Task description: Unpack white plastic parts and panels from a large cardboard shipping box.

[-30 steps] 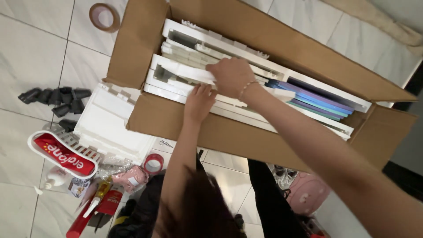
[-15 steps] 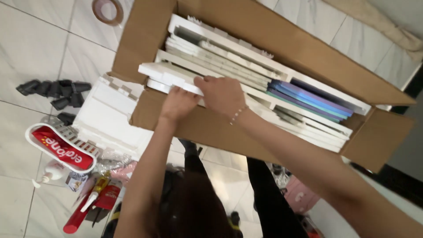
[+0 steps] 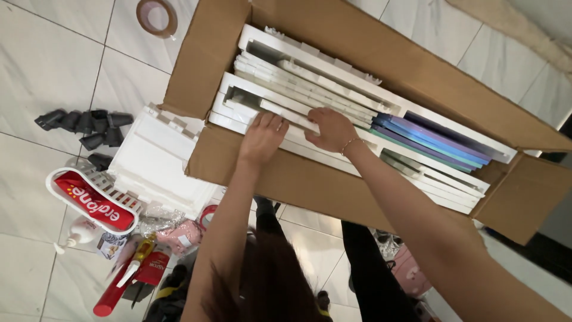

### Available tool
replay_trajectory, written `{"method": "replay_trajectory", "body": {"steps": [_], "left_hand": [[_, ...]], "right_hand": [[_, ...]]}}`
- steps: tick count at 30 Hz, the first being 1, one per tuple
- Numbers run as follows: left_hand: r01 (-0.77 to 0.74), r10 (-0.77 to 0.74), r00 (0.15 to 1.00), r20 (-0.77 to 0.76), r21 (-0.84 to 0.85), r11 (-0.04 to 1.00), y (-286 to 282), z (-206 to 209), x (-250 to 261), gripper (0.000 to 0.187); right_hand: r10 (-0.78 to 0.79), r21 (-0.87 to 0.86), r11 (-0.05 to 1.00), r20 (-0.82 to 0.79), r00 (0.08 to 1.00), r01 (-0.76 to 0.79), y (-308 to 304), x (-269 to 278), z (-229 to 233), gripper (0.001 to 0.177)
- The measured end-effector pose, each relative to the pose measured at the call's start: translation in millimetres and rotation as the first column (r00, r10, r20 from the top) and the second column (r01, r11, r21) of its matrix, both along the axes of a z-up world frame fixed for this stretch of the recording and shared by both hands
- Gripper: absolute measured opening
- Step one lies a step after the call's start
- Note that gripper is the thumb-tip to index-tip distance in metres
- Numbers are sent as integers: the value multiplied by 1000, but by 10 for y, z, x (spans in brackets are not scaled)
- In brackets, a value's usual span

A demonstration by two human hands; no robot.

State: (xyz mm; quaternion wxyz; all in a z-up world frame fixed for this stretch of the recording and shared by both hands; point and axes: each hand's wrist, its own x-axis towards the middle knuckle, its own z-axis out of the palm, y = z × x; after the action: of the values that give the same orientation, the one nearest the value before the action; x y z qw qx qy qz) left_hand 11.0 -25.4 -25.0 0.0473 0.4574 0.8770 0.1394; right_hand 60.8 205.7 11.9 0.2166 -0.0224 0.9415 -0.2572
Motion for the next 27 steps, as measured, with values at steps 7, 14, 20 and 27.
{"method": "replay_trajectory", "body": {"steps": [7, 14, 20, 27], "left_hand": [[-152, 147, 987, 64, 76, 986, -104, 21, 120, 33], [-247, 248, 969, 9, -82, 966, -202, 162, -97, 49], [-105, 111, 994, 19, -191, 976, -177, -161, -228, 40], [-92, 96, 995, 21, -159, 983, -148, -78, -288, 32]], "right_hand": [[-60, 49, 996, -185, 981, 70, -167, 34, -121, 23], [-320, -44, 948, -102, 942, 317, -67, 17, -333, 24], [-450, 278, 873, 139, 882, 402, -30, -171, 23, 42], [-274, 302, 932, 228, 934, 200, 30, -63, -47, 35]]}}
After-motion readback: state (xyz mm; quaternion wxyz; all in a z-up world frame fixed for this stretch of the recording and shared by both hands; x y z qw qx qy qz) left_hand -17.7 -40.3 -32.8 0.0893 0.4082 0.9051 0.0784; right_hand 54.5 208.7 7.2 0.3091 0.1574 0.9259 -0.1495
